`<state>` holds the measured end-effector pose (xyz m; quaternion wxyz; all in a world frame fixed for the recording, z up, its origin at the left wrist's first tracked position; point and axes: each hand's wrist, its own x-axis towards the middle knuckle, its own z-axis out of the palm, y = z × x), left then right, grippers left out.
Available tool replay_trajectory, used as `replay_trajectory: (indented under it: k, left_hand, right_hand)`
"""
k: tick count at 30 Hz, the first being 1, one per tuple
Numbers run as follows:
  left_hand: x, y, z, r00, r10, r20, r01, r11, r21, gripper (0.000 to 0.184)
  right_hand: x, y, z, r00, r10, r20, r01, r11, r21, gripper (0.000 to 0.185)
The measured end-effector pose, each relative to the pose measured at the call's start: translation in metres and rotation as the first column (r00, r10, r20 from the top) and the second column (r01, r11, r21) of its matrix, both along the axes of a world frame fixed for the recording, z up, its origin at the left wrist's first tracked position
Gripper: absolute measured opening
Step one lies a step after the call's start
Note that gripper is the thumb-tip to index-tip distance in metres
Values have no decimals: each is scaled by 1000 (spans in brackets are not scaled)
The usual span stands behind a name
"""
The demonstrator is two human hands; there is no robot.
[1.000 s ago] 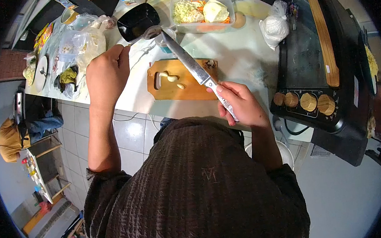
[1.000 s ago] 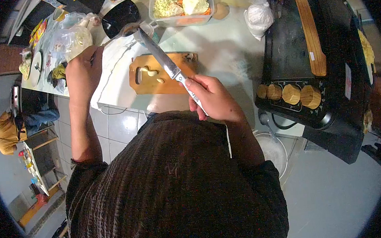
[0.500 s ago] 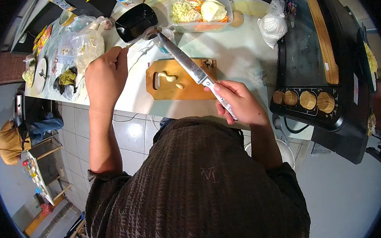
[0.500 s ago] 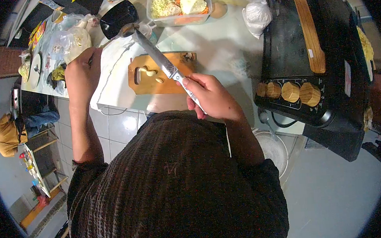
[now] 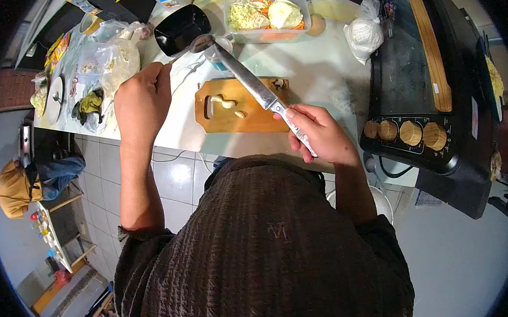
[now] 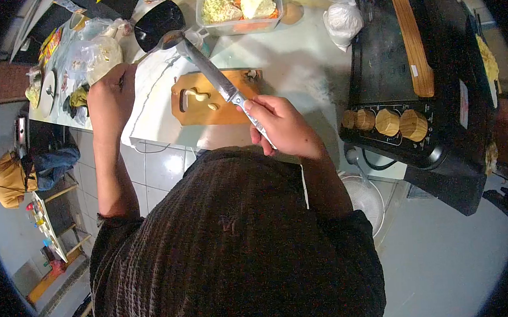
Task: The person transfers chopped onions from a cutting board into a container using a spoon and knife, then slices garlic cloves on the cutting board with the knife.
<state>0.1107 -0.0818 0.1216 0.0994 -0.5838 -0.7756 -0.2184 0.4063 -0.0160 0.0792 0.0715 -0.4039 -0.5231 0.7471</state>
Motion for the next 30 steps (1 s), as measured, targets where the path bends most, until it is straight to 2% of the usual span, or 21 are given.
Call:
replay_trajectory:
  k: [17,23,30]
  left_hand:
    - [-3,-4,-1,999,27,25,-26,999,-20,24]
    - [1,-3,-1,1000,28,15,-27,999,-25,23]
    - [-1,-3,-3,1000,9,-4,-9,1000,4,23]
  right_hand:
    - [1,0,0,999,23,44,-23,1000,-2,39]
    - [0,0,10,999,32,-34,-32,1000,1,38]
    - [1,0,3,1000,24,15,-24,1000,-7,38]
